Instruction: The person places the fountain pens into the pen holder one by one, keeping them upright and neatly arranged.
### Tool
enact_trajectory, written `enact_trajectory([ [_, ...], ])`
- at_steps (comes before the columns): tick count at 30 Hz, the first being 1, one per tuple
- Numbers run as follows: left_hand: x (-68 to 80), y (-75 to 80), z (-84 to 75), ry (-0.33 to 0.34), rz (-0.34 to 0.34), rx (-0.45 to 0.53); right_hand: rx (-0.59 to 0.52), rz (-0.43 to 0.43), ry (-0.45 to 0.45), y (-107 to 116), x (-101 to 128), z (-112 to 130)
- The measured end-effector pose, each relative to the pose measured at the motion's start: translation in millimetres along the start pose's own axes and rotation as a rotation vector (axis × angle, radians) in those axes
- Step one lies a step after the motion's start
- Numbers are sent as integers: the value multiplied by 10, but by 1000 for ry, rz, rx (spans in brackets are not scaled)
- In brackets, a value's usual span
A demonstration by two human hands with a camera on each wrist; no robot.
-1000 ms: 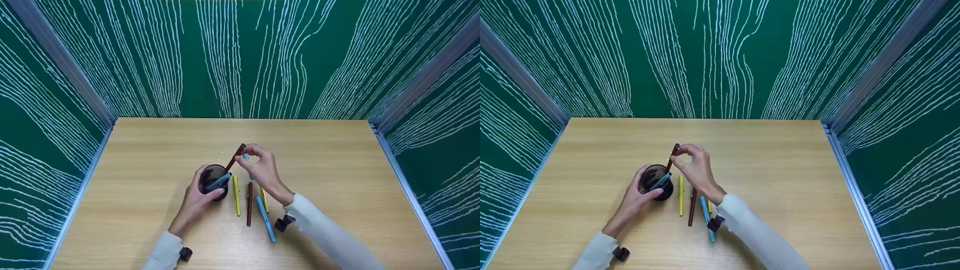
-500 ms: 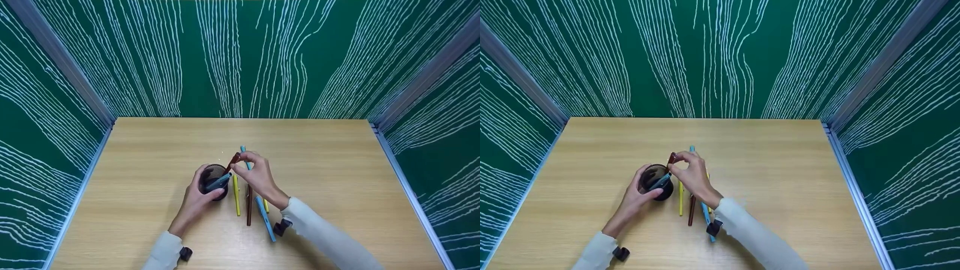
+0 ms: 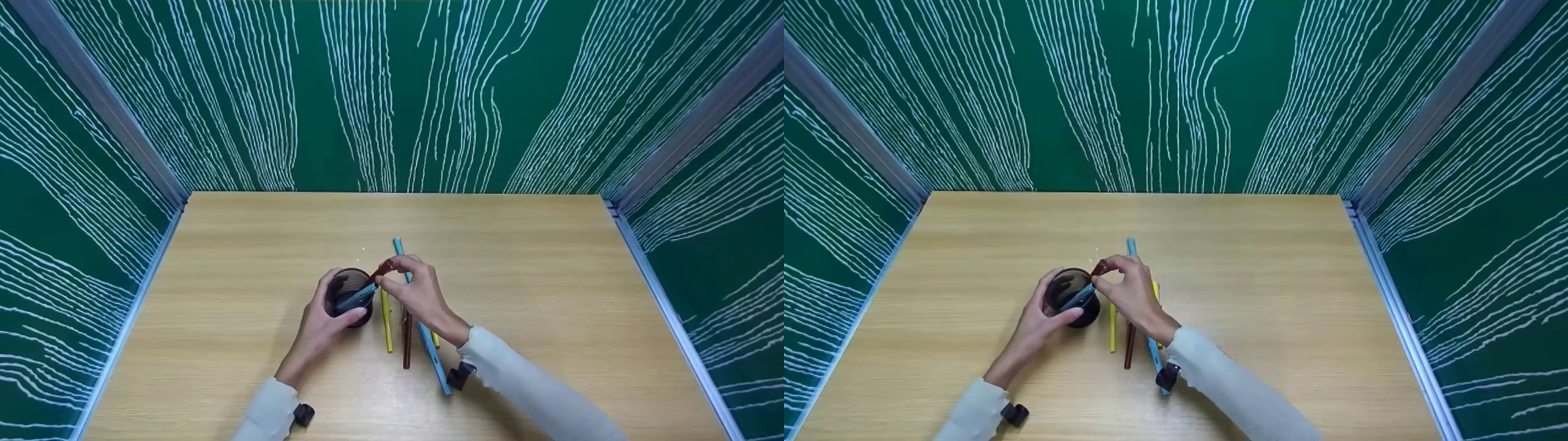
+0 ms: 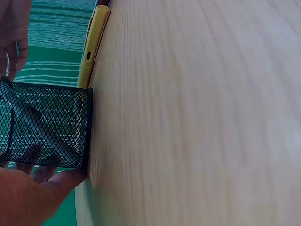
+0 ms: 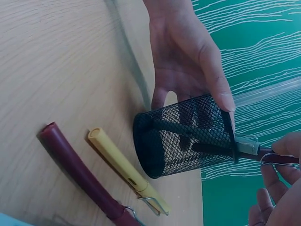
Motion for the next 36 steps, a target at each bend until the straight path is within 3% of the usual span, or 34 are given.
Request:
enact_trajectory([
  [21, 17, 28, 12, 3, 9, 27, 16, 28, -58, -52, 68, -125],
  [36, 17, -1, 19, 15, 3, -34, 2, 17, -52, -18, 114, -119],
])
Point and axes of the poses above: each hand's wrist, its own x-axis away from the middle knuckle, its own y-axis out of the back of the hand, z = x × y, the point moved 10 cm from there along -x, towards the middle knuckle, and after that the axes turned 10 degrees about -x, right-handed, at the moved point
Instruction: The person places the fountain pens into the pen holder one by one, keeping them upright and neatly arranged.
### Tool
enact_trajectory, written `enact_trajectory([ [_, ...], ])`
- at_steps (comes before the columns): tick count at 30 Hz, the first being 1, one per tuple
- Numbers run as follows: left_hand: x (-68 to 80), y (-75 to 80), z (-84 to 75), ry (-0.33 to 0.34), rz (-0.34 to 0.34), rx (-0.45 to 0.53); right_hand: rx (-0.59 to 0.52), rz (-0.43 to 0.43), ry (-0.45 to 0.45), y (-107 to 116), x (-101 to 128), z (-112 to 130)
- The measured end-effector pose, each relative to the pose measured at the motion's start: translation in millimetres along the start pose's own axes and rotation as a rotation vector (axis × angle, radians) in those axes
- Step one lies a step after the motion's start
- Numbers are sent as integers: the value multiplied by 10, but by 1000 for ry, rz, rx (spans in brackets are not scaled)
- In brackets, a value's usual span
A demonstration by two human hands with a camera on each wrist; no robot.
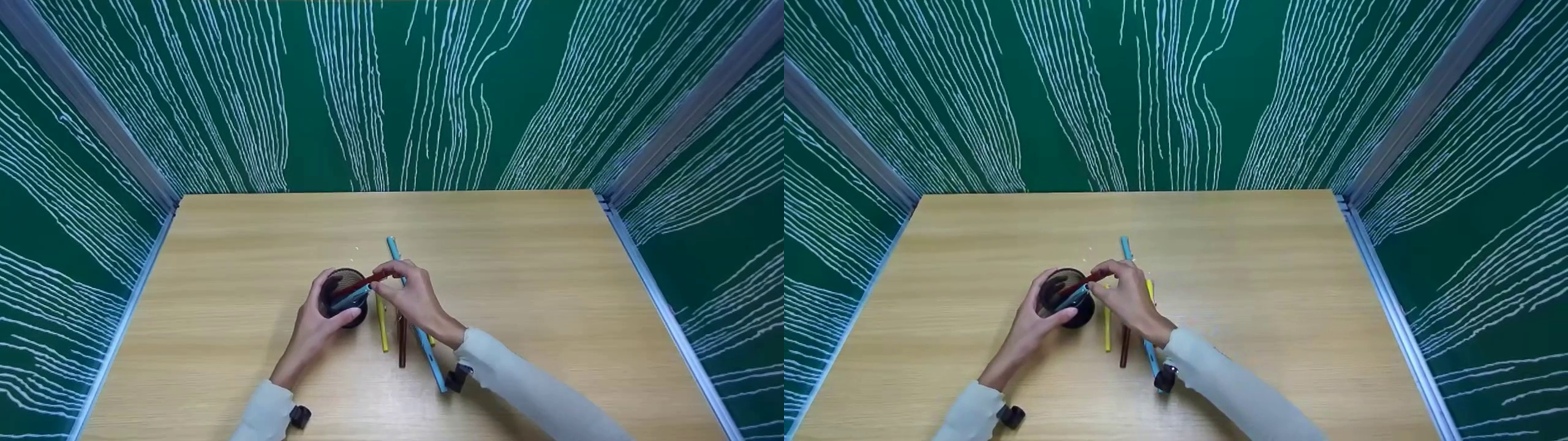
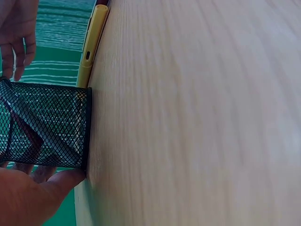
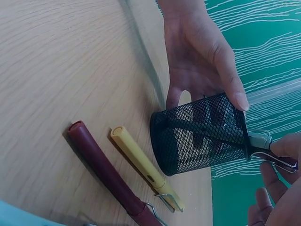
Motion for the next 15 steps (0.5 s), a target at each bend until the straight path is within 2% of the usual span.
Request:
enact_trajectory([
  [15, 0, 14, 7, 13, -11, -2, -18, -17, 17, 15, 1, 24],
])
Point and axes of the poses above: each hand's wrist, its own x-axis away from the middle knuckle, its own y-axis out of the back of the hand, z = x × y, the point moved 10 cm from there along -x, towards the middle knuckle, and after that the axes turned 10 degrees about -x, right-handed, at the moved point
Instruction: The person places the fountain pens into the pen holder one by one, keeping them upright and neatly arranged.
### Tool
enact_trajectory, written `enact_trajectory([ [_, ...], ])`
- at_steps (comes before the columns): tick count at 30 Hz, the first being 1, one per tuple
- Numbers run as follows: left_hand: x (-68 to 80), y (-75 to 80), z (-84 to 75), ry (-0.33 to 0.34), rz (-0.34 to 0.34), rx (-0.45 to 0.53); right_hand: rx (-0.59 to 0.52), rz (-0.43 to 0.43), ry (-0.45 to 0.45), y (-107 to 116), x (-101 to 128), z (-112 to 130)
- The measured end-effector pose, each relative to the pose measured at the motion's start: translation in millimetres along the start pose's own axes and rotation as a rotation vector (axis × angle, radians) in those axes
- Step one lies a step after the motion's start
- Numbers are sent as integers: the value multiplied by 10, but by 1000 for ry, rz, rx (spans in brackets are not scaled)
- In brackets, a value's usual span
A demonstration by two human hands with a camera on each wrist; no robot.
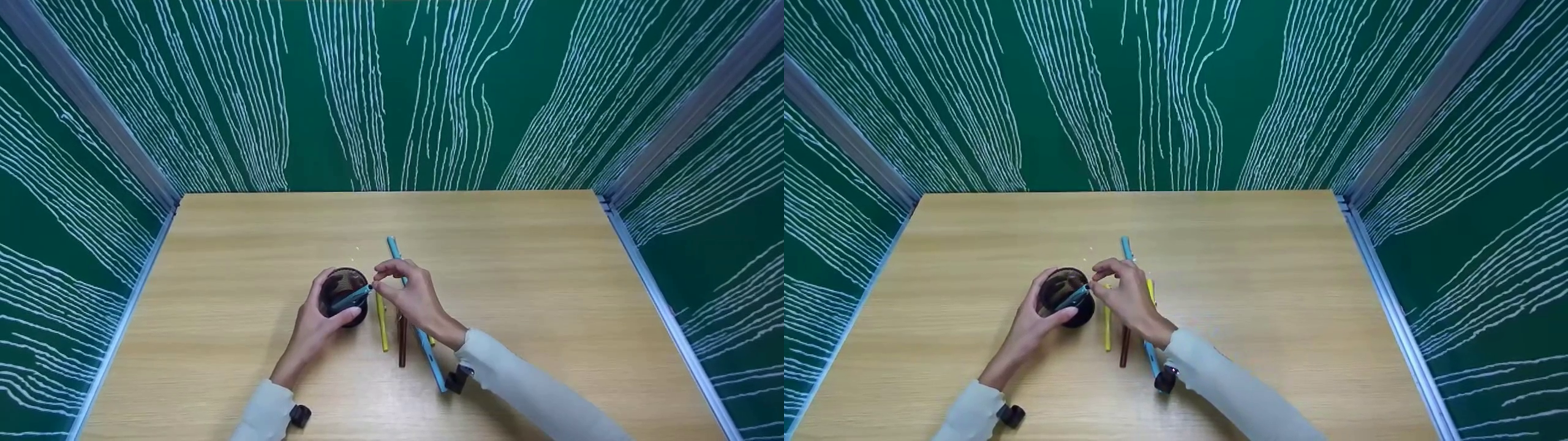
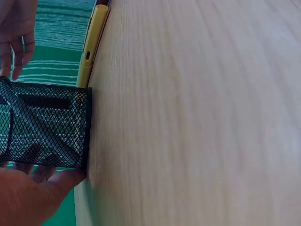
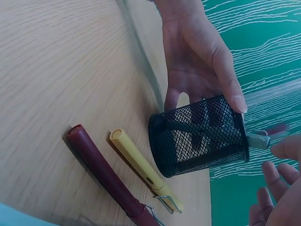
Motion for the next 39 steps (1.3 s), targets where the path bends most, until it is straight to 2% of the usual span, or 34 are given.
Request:
enact_trajectory([
  [6, 9, 0, 7, 12, -4, -5, -2, -10, 10, 19, 3, 11],
  [12, 11, -5, -1, -10, -2, 25, 15, -15, 3, 59, 27, -29],
  [24, 17, -16, -6, -8, 10, 53, 1, -37, -64, 222, 122, -217],
  [32, 26, -7, -10, -8, 5, 53, -15, -54, -140, 329, 234, -393],
  [39, 32, -5, 6, -7, 8, 48, 11, -78, -168, 421, 331, -516],
])
Point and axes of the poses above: each hand's wrist, its own x-axis away from the middle knuckle, its own y-axis out of the back of the hand, z = x × y, the point moved 10 cm from there along -x, towards the middle knuckle, and after that the axes turned 10 degrees about -x, right-handed, at the moved point
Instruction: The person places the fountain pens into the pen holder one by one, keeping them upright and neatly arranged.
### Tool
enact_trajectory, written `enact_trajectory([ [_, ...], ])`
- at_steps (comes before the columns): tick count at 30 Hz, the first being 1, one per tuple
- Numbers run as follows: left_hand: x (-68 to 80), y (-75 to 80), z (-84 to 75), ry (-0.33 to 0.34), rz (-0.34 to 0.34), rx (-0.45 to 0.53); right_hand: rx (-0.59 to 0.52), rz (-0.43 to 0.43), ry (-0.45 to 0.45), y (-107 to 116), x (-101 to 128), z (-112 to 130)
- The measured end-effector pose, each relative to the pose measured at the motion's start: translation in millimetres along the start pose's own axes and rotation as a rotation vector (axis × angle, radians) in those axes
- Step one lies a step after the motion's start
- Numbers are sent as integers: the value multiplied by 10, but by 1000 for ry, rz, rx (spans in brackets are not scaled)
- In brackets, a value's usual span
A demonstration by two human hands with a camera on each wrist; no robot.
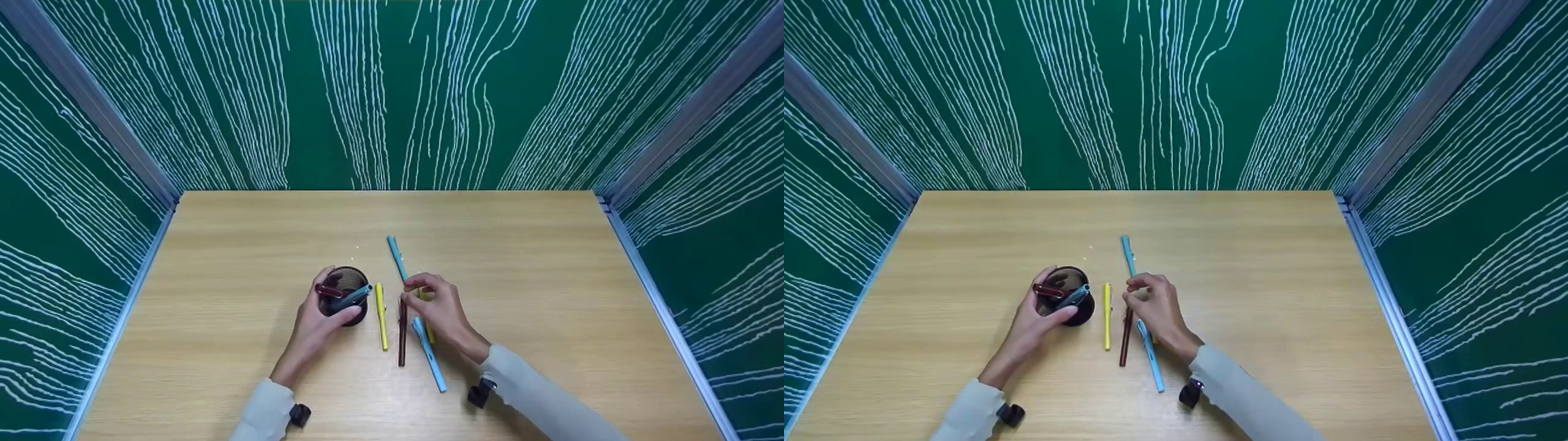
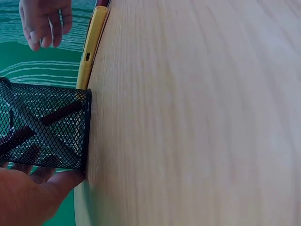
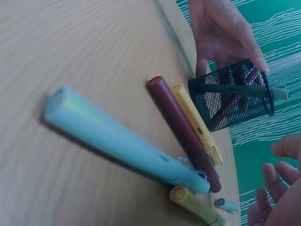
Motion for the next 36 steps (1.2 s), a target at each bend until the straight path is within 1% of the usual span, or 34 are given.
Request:
enact_trajectory([
  [7, -8, -1, 0, -16, -3, -11, -2, -8, -3, 112, 59, -66],
  [13, 2, 12, 8, 0, -1, -29, -13, -27, -36, 199, 128, -173],
  [20, 5, 8, 3, 26, -2, -28, 17, -62, -80, 308, 189, -307],
  [27, 2, 13, 3, 28, -1, -32, 29, -65, -113, 317, 216, -413],
  [30, 6, 14, 6, 32, -5, -36, 37, -64, -116, 313, 224, -447],
  [36, 0, -6, -23, 10, 4, -9, 67, -72, -65, 335, 189, -437],
])
Point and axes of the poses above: each hand's wrist, its own x-axis away from the middle knuckle, its own y-axis out of the back of the hand, z = x × y, the point moved 10 cm from there along -x, towards the middle knuckle, and after that the axes turned 10 degrees about -x, right-handed, at the moved point
